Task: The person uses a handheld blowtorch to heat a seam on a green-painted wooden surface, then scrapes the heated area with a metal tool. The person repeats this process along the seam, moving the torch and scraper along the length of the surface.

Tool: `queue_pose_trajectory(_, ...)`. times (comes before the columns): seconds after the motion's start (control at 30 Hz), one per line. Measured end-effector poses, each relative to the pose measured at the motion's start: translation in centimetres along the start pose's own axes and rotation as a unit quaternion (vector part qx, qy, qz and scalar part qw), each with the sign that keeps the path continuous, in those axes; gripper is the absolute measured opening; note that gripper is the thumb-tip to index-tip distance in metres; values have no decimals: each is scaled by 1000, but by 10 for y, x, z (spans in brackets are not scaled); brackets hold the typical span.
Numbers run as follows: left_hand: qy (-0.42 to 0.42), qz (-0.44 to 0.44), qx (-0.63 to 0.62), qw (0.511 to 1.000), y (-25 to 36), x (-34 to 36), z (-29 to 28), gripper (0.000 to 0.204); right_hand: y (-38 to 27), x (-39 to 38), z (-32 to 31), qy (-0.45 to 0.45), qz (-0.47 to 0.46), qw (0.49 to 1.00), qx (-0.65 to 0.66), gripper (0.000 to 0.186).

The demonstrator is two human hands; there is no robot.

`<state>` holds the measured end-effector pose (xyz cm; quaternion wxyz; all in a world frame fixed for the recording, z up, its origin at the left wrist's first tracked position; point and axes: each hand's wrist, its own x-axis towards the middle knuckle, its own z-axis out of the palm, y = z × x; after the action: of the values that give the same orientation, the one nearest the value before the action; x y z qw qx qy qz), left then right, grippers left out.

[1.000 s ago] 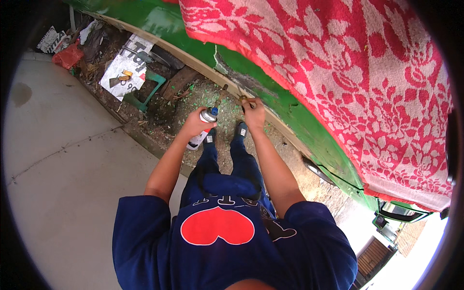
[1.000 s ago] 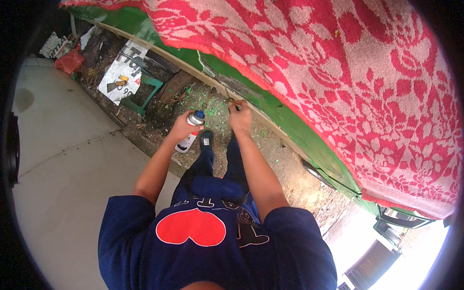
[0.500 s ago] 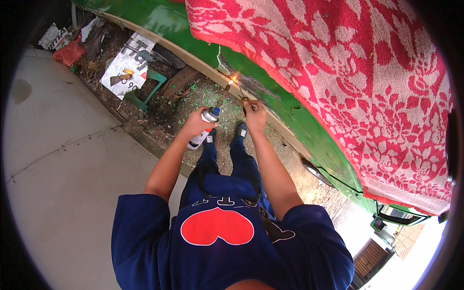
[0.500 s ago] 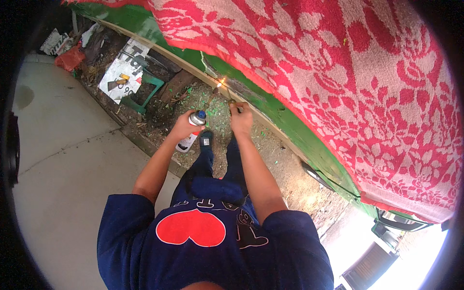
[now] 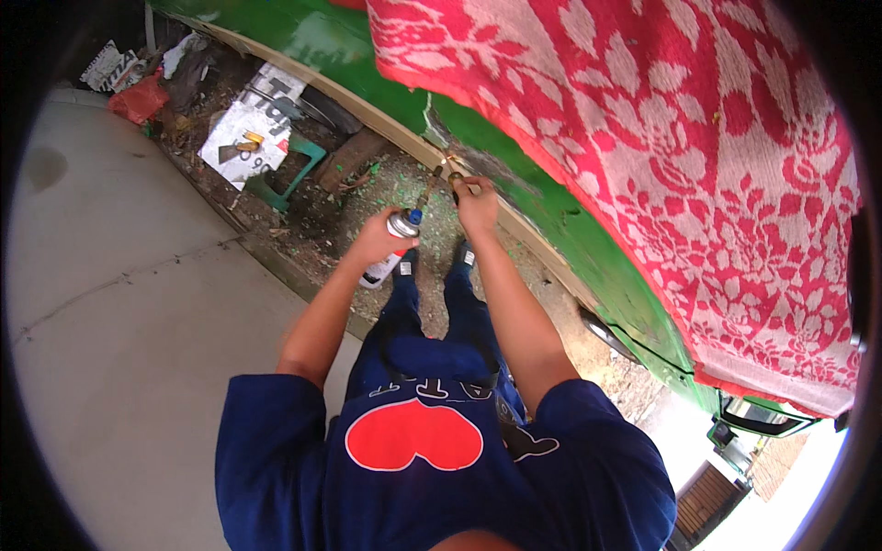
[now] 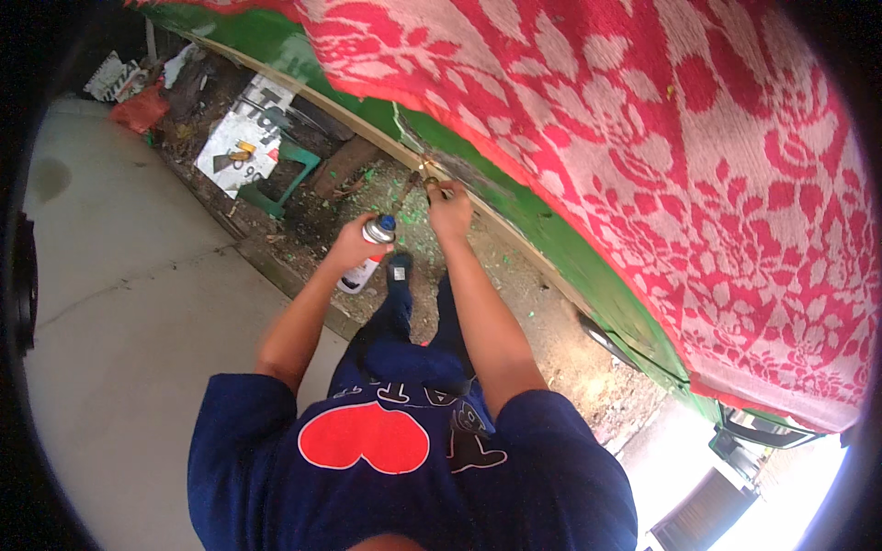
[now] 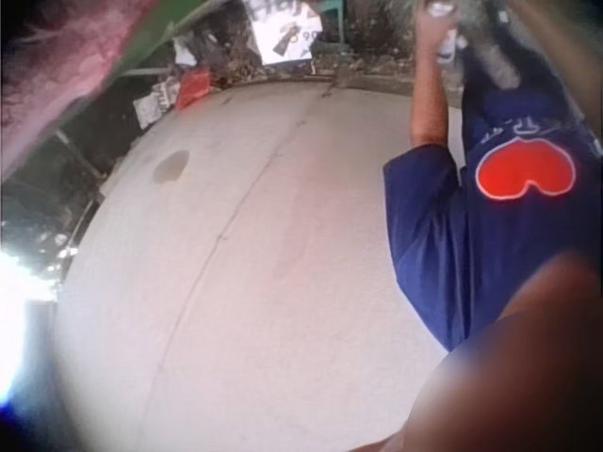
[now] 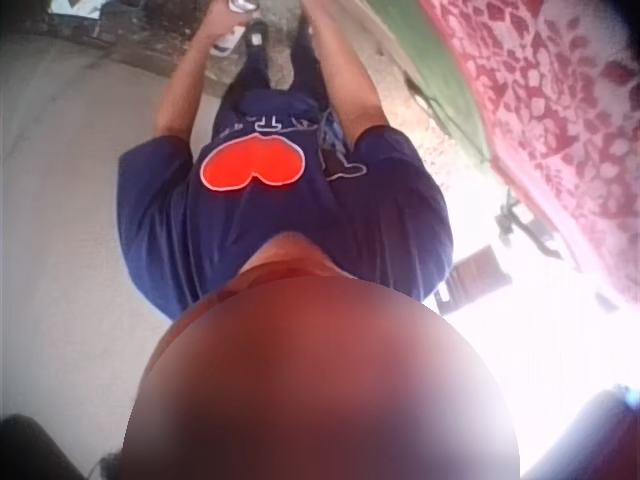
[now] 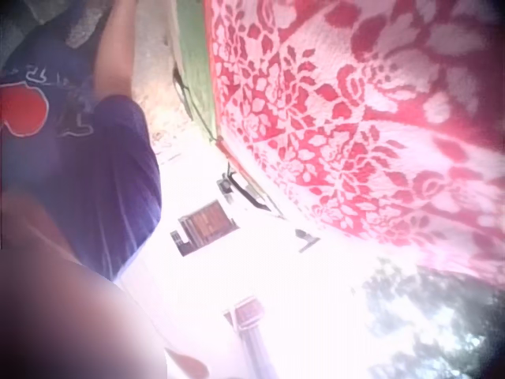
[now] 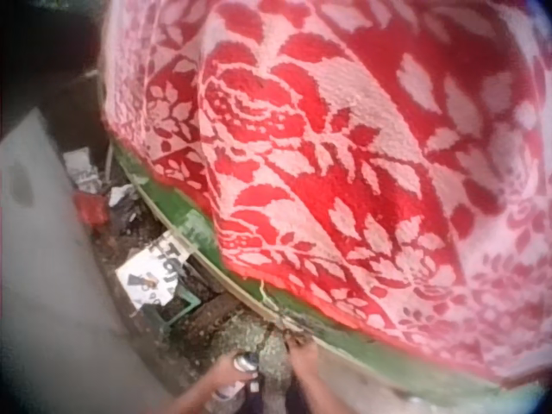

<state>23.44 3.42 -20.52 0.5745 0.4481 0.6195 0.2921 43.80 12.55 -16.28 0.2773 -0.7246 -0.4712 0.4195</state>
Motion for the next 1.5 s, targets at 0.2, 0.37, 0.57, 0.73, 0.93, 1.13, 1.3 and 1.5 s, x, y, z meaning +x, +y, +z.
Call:
queue_pose_trajectory(0.2, 7, 9, -10, 1000, -8, -9, 0, 76, 7, -35, -49, 22, 12, 1000, -5, 26)
queue_pose_trajectory(0.37, 1, -4, -35, 999, -1, -4, 2, 79, 22, -16, -33, 24, 25, 999, -19, 25)
queue_pose_trajectory(0.57, -2, -2, -21, 1000, -3, 2, -5, 76, 13, -7, -18, -4, 12, 1000, 12, 24)
queue_pose_trajectory(0.73, 2, -9, -12, 1000, -4, 0, -12, 81, 4, -22, -30, 10, 34, 999, -2, 25)
queue_pose_trajectory(0.93, -17, -10, -2, 1000, 7, 2, -8, 81, 22, -22, -28, 33, 81, 996, 33, 24)
queue_pose_trajectory(1.13, -25, 17, -13, 999, 7, 6, 8, 82, 28, -16, -48, -17, 43, 999, 30, 29)
queue_pose_trajectory(1.3, -6, -2, -34, 999, 12, -6, 17, 81, 21, -33, -72, -68, 50, 993, 87, 35)
queue_pose_trajectory(1.5, 101, -26, -25, 994, -5, -44, 15, 80, 47, -27, -61, -147, 42, 975, 164, 33)
